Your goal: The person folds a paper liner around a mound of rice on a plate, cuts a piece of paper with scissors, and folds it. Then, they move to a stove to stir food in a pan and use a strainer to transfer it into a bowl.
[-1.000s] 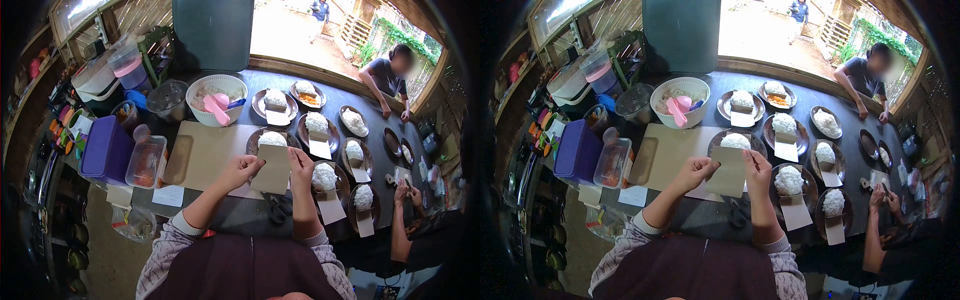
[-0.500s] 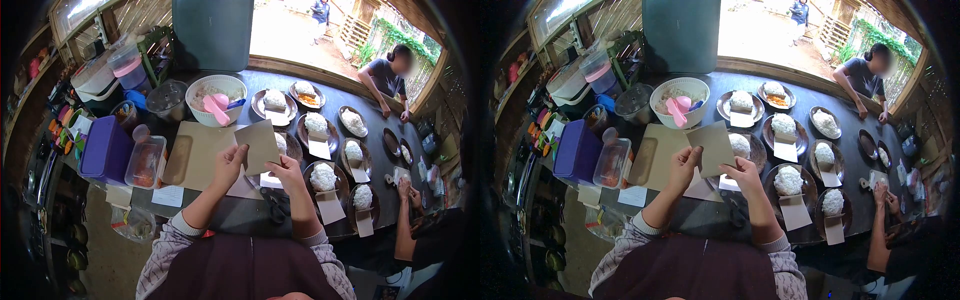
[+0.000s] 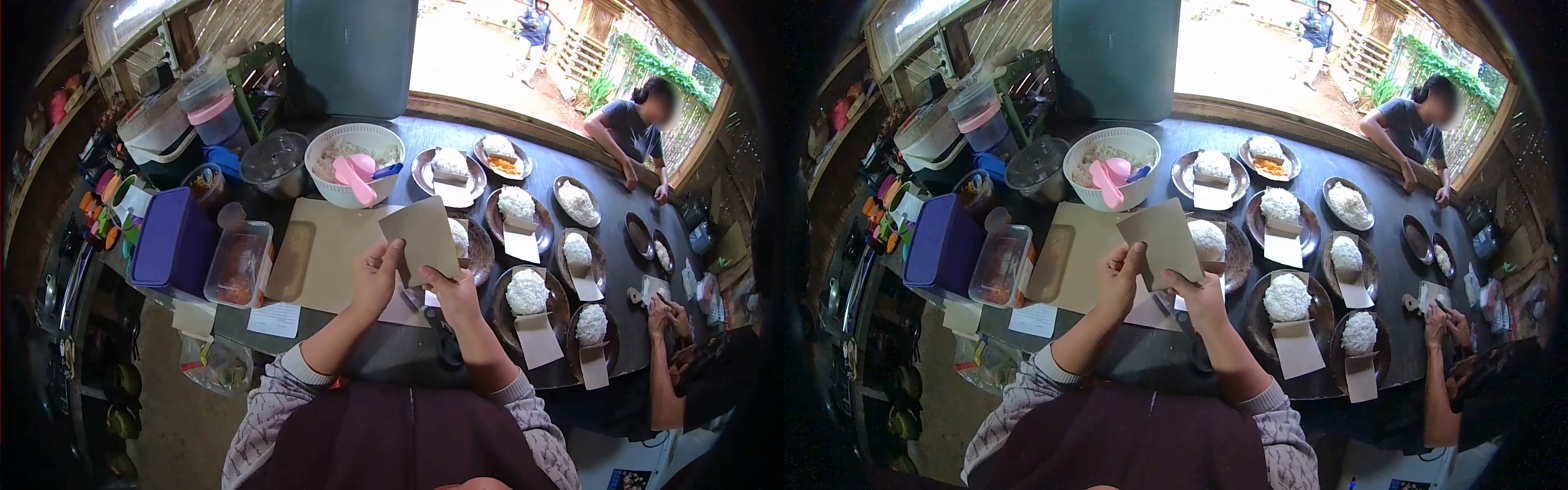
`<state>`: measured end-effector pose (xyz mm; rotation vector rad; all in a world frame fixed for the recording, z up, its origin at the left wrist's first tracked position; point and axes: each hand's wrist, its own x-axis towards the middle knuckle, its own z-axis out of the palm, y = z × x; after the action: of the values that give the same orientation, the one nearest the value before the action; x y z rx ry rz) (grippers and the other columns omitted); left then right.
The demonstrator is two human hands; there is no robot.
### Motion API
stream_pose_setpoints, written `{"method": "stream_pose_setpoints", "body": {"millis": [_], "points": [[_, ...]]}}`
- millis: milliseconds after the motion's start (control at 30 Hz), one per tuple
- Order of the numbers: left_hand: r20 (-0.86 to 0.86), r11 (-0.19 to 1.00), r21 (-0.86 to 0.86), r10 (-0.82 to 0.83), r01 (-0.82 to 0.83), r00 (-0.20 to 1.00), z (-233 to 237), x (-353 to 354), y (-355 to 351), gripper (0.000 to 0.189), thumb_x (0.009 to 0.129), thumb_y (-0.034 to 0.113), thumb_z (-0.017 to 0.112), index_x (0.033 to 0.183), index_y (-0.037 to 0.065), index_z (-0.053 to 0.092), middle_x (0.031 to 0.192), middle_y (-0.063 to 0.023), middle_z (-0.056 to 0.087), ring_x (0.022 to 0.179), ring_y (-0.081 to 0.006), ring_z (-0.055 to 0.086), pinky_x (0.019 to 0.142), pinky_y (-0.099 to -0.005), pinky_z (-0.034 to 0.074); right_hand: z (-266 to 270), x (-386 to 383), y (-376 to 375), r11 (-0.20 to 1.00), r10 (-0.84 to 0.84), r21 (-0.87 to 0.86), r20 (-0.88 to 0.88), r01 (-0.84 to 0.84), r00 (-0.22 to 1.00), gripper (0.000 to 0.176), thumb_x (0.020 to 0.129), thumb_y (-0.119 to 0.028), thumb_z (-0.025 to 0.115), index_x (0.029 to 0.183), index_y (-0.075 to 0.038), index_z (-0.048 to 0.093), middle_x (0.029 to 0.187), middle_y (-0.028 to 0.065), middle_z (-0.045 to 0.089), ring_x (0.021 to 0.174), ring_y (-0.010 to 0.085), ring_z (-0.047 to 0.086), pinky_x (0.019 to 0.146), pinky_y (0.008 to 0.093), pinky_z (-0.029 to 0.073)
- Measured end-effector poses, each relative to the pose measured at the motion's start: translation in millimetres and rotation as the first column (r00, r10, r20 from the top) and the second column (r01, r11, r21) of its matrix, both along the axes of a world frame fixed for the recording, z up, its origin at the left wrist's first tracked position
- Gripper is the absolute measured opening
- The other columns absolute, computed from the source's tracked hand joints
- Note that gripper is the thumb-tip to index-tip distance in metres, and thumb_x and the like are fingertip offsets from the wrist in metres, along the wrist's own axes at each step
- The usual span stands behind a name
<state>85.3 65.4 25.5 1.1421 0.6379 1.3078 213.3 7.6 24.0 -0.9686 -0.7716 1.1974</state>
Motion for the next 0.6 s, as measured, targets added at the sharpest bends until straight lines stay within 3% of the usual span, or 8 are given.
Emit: {"method": "stream_pose_setpoints", "body": {"millis": [233,567,600], "points": [[0.076,0.999,-0.035,0.011,-0.008,0.997,2,-2,1,0.022,0.087,0.019,0.053,0.094,-0.001,0.059,0.085,-0.0045,0.062,0.074,-0.0083,0.056,0.068,-0.0230,0.044,-7,4,2,0.999,0.006,0.045,0.107,-0.011,0.994,0.015,0.075,-0.005,0.066,0.090,-0.003,0.065,0.085,0.0025,0.064,0.075,0.0080,0.058,0.066,0.0225,0.046],[0.063,1.000,-0.014,-0.018,0.019,0.998,2,-3,4,0.021,0.088,0.019,0.051,0.092,0.000,0.060,0.083,-0.0039,0.062,0.073,-0.0087,0.056,0.068,-0.0246,0.045,4,2,-2,0.993,-0.051,0.111,0.103,0.039,0.993,0.016,0.074,-0.003,0.066,0.090,-0.001,0.064,0.083,0.0040,0.064,0.073,0.0098,0.059,0.068,0.0223,0.047],[0.096,0.996,0.001,-0.091,0.092,0.991,-3,-5,8,0.020,0.088,0.019,0.052,0.092,0.001,0.059,0.082,-0.0026,0.061,0.073,-0.0081,0.055,0.068,-0.0242,0.044,6,3,-3,0.993,-0.060,0.108,0.110,0.048,0.992,0.016,0.073,-0.004,0.067,0.089,-0.001,0.065,0.081,0.0036,0.064,0.072,0.0094,0.058,0.067,0.0217,0.047]]}}
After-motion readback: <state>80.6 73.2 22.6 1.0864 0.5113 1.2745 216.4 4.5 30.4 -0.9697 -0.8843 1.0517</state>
